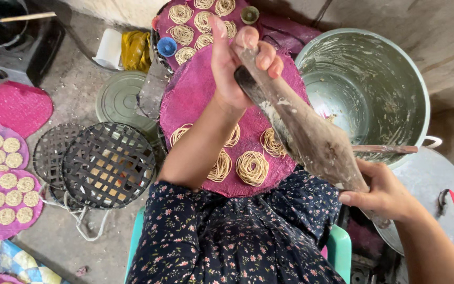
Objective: The person sits and operates a wooden dough press, scooping dough from a large basin with a spatula and loading it into the press cylinder. They press the lever to extrude dough into noodle nests on round fabric mats, then move filled mats aside and place an empty mat for the next batch.
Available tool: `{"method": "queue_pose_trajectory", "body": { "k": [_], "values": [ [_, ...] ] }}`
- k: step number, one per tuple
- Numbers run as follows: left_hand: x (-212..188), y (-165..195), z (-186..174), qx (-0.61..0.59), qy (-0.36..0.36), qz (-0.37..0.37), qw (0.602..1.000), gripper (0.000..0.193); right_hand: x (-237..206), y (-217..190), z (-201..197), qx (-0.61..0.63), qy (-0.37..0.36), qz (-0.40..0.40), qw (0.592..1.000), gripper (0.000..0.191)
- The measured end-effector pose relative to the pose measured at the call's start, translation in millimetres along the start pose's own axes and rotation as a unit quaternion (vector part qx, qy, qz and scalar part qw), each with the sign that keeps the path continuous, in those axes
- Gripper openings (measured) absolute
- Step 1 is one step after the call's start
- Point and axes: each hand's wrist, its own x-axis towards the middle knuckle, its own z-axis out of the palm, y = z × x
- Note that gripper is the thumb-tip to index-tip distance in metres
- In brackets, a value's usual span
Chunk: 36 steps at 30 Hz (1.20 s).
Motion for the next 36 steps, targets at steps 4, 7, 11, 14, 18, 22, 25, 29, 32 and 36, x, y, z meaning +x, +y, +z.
{"method": "queue_pose_trajectory", "body": {
  "k": [4, 7, 11, 14, 18, 22, 25, 29, 32, 36],
  "values": [
    [-18, -15, 7, -0.006, 0.024, -0.027, 0.999, 0.076, -17, 9, 7, 0.039, -0.006, 0.0, 0.999, 0.086],
    [-20, -34, 4, -0.053, -0.012, -0.046, 0.997, 0.08, -34, 15, -2, -0.032, 0.024, 0.064, 0.997, 0.087],
    [-23, -53, -20, -0.095, 0.064, -0.156, 0.981, 0.093, -42, 25, -7, -0.041, 0.034, 0.055, 0.997, 0.081],
    [-34, -84, -51, 0.193, 0.062, -0.208, 0.957, 0.085, -37, 33, -3, -0.041, 0.05, 0.019, 0.998, 0.082],
    [-67, -128, -91, 0.643, -0.062, -0.259, 0.718, 0.057, -32, 40, 3, 0.005, 0.056, -0.005, 0.998, 0.082],
    [-86, -122, -102, 0.619, 0.003, -0.449, 0.644, 0.06, -30, 42, 5, -0.03, 0.076, 0.014, 0.997, 0.08],
    [-88, -107, -84, 0.615, 0.098, -0.493, 0.607, 0.068, -28, 46, 5, 0.01, 0.089, -0.012, 0.996, 0.076],
    [-90, -85, -53, 0.747, -0.023, -0.387, 0.541, 0.071, -27, 53, 7, 0.065, 0.112, 0.001, 0.992, 0.073],
    [-87, -68, -42, 0.825, -0.157, -0.331, 0.431, 0.068, -29, 54, 6, 0.094, 0.119, -0.002, 0.989, 0.067],
    [-73, -47, -37, 0.894, -0.162, -0.255, 0.331, 0.072, -27, 42, 12, 0.154, 0.112, -0.02, 0.982, 0.064]
  ]
}}
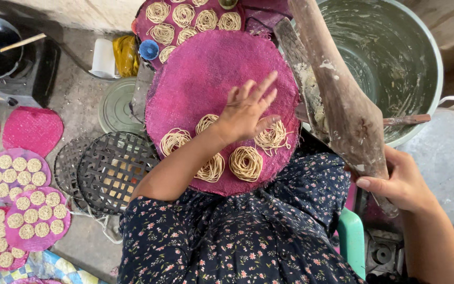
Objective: The person sits and operates a wooden dough press, scooping dough from a large basin with a spatula and loading it into the press cylinder. They press the lever to extrude dough into noodle nests on round fabric mats, then move filled mats aside and place an empty mat for the next batch.
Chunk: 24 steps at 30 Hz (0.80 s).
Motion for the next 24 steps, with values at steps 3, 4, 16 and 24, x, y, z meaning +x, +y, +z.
{"method": "queue_pose_trajectory", "body": {
  "k": [3, 4, 16, 24],
  "values": [
    [-5, -2, -7, -0.044, 0.131, 0.037, 0.99, 0.09, 11, -13, 25, 0.035, -0.017, -0.008, 0.999, 0.067],
    [-7, 0, -7, -0.091, 0.148, 0.055, 0.983, 0.088, 17, -19, 36, 0.042, -0.024, -0.011, 0.999, 0.068],
    [-107, 13, -27, -0.6, 0.361, 0.018, 0.714, 0.071, 73, -38, 105, -0.418, 0.059, -0.169, 0.891, 0.032],
    [-140, 3, -33, -0.616, 0.374, -0.082, 0.688, 0.068, 84, -2, 118, -0.497, 0.102, -0.173, 0.844, 0.028]
  ]
}}
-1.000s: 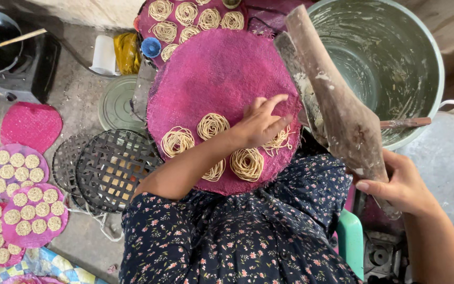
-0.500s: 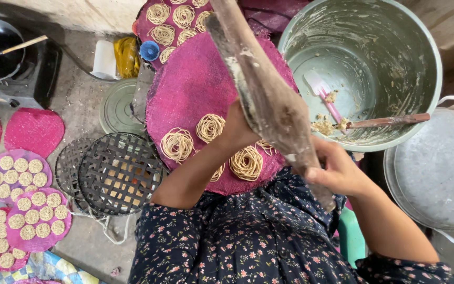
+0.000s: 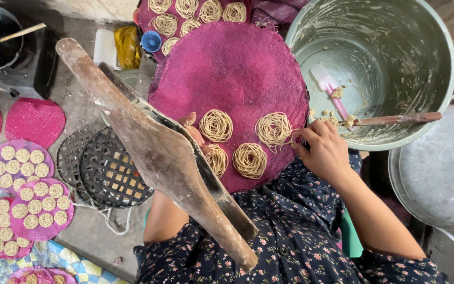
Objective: The person sits and operates a wooden dough press, scooping dough from a large basin with a spatula and loading it into the press cylinder. They press the lever to extrude dough into noodle nests on round fabric mats, then move filled mats aside and place an empty mat for the next batch.
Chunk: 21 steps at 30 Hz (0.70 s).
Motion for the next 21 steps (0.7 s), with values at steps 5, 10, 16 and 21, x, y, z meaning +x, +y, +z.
{"method": "queue_pose_trajectory", "body": {
  "k": [5, 10, 16, 21],
  "values": [
    [2, -6, -7, 0.004, -0.002, -0.018, 1.0, 0.066, 1, -5, 5, -0.024, -0.018, -0.02, 0.999, 0.016],
    [1, -10, -5, 0.004, 0.006, -0.021, 1.0, 0.065, -4, -18, 9, 0.013, -0.007, -0.033, 0.999, 0.012],
    [-6, -11, 9, -0.002, 0.03, 0.0, 1.0, 0.062, -11, -36, 18, -0.001, 0.028, -0.009, 1.0, 0.017],
    [-7, -10, 9, 0.006, 0.025, -0.013, 1.0, 0.061, -10, -44, 22, -0.037, 0.041, -0.004, 0.998, 0.016]
  ]
}}
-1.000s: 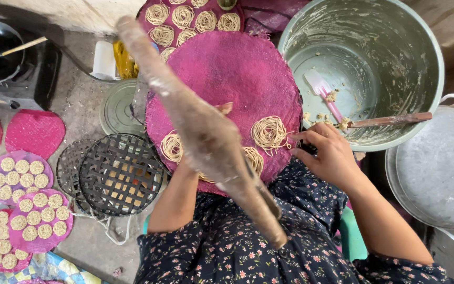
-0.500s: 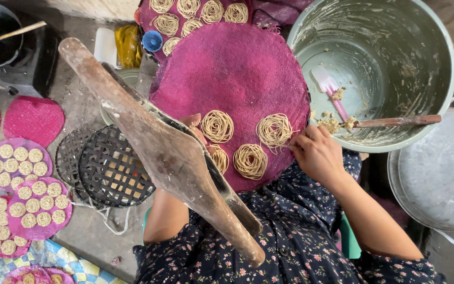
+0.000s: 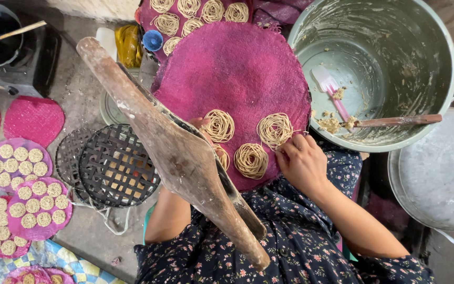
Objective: The person sits and operates a wooden dough press, scooping dough from a large basin with a spatula and loading it into the press cylinder. They press the lever to extrude dough into noodle nests on round fabric mats, then move filled mats aside and place an empty mat for the next batch.
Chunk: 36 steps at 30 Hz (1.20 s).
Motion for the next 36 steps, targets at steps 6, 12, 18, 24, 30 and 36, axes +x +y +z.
{"method": "queue_pose_trajectory", "body": {
  "k": [6, 12, 18, 24, 30, 36],
  "values": [
    [9, 0, -15, 0.02, -0.039, -0.037, 0.998, 0.058, 9, 33, -15, 0.008, 0.088, 0.036, 0.995, 0.014],
    [11, -1, -14, 0.025, -0.053, -0.049, 0.997, 0.056, 13, 44, -16, 0.0, 0.084, 0.034, 0.996, 0.01],
    [9, -2, -12, 0.024, -0.045, -0.046, 0.998, 0.054, 21, 44, -5, -0.006, 0.081, 0.033, 0.996, 0.012],
    [9, -5, -11, 0.028, -0.044, -0.048, 0.998, 0.052, 33, 47, -5, -0.015, 0.09, 0.016, 0.996, 0.011],
    [13, -6, -11, 0.037, -0.054, -0.052, 0.996, 0.05, 40, 49, -7, 0.018, 0.123, 0.0, 0.992, 0.013],
    [18, -13, -15, 0.061, -0.075, -0.054, 0.994, 0.049, 19, 121, -27, -0.009, 0.073, 0.125, 0.989, 0.01]
  ]
}}
